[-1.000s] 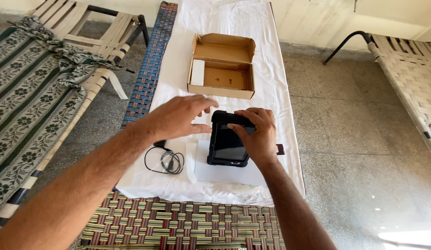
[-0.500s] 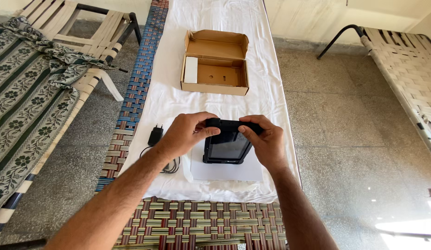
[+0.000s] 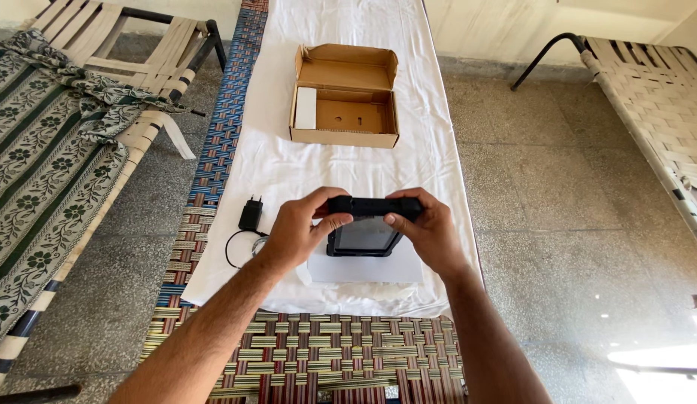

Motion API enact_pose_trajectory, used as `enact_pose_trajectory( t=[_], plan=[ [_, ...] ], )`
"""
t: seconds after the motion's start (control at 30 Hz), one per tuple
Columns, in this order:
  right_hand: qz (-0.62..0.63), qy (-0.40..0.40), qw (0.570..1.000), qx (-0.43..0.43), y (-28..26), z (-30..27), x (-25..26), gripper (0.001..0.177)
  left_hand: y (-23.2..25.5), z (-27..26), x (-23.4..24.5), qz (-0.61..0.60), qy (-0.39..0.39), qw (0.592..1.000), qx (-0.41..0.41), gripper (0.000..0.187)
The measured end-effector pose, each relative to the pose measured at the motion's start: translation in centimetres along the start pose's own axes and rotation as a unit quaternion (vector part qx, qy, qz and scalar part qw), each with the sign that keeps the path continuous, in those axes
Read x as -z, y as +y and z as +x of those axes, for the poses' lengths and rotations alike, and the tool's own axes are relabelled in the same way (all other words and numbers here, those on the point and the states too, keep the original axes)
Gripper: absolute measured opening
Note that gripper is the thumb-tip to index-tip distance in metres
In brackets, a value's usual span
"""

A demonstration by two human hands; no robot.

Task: The person inserts a SIM card into a black and green tablet, snaps the back cover into place, and connects the charging cable to the tablet and power adapter. The tablet is placed on a white cloth on a woven mat.

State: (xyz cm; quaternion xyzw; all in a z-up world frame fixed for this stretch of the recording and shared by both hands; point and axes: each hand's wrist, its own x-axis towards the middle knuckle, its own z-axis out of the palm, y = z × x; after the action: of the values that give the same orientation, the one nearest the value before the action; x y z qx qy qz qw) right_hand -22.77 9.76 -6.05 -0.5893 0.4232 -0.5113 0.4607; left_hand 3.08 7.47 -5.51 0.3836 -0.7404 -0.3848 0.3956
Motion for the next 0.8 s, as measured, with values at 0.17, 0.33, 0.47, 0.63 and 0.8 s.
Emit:
enact_pose_trajectory(
  t=[0.17,0.33,0.47,0.63,0.8],
  plan=[
    [0.01,0.011,1.0,0.006,-0.1,0.4,0.1,0.025,-2.5,-1.1,-0.2,0.002,-0.043,0.998,0.035,0.067],
    [0.057,0.118,0.991,0.031,-2.0,-0.6,-1.2,0.027,-5.1,-4.5,-1.2,0.103,-0.085,0.986,0.104,0.084],
    [0.012,0.248,0.969,0.015,-3.4,-1.9,-4.3,0.033,-5.3,-4.6,-3.1,0.022,-0.011,0.998,0.05,0.088],
    [-0.01,0.176,0.976,0.131,-3.4,-3.5,-9.4,0.037,-4.1,-1.8,-3.2,-0.303,0.066,0.951,0.015,0.079],
    [0.027,0.113,0.977,0.178,-3.1,-3.7,-9.9,0.039,-3.0,-2.9,-1.9,-0.341,0.06,0.938,-0.007,0.074]
  ],
)
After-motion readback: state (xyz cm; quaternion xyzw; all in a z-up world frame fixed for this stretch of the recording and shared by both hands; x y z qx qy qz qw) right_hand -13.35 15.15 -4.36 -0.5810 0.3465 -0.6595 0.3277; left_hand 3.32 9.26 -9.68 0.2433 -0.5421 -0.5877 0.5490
